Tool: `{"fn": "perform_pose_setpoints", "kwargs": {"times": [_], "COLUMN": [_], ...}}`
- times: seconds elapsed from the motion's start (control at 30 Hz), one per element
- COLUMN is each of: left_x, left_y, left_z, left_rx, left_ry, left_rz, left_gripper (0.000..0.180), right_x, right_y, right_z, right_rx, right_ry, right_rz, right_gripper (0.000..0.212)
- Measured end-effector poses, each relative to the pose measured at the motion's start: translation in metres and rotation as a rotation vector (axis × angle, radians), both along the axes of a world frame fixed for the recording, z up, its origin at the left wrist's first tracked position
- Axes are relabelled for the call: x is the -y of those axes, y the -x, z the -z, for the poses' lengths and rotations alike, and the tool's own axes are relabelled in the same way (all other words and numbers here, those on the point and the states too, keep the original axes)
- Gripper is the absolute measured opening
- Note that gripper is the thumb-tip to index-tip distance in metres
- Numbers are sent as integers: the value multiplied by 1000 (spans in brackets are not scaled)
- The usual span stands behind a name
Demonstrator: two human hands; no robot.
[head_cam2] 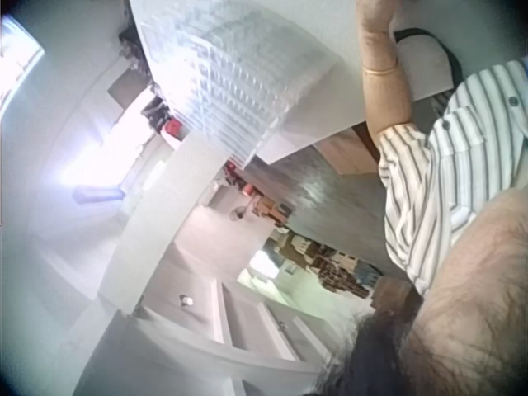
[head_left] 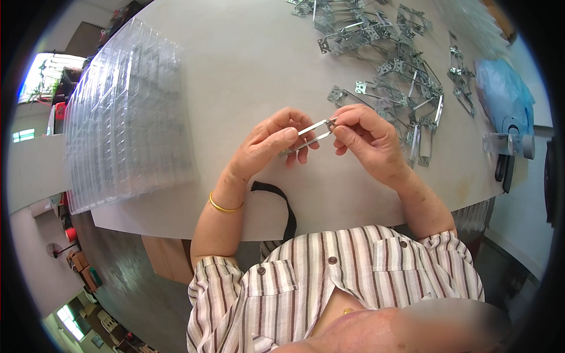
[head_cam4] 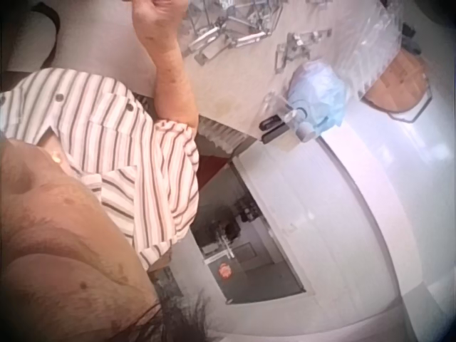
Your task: The person assembles metal brackets and other metal parts by hand, then places the assembled components into a plastic organizational tray.
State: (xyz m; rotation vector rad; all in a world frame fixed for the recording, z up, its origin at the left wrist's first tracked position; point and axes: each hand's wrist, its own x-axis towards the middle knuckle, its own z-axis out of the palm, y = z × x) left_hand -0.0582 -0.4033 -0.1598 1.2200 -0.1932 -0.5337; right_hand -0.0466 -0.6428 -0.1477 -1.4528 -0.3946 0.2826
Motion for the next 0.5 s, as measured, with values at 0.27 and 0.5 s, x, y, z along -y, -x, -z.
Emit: {"fn": "perform_pose_setpoints", "kwargs": {"times": [0.27,0.5], "left_x": [2,-3], "left_y": [-1,-2], "left_z": [2,17], "left_rx": [119,137], "left_ry": [249,253], "left_rz": [33,68], "left_gripper": [64,54], "right_x": [8,3], "right_y": [-7,-3], "right_z": [4,6], "right_rx": [-358,-553], "right_ry": [-125,-190], "right_rz": [9,-44], "right_gripper": [11,13]}}
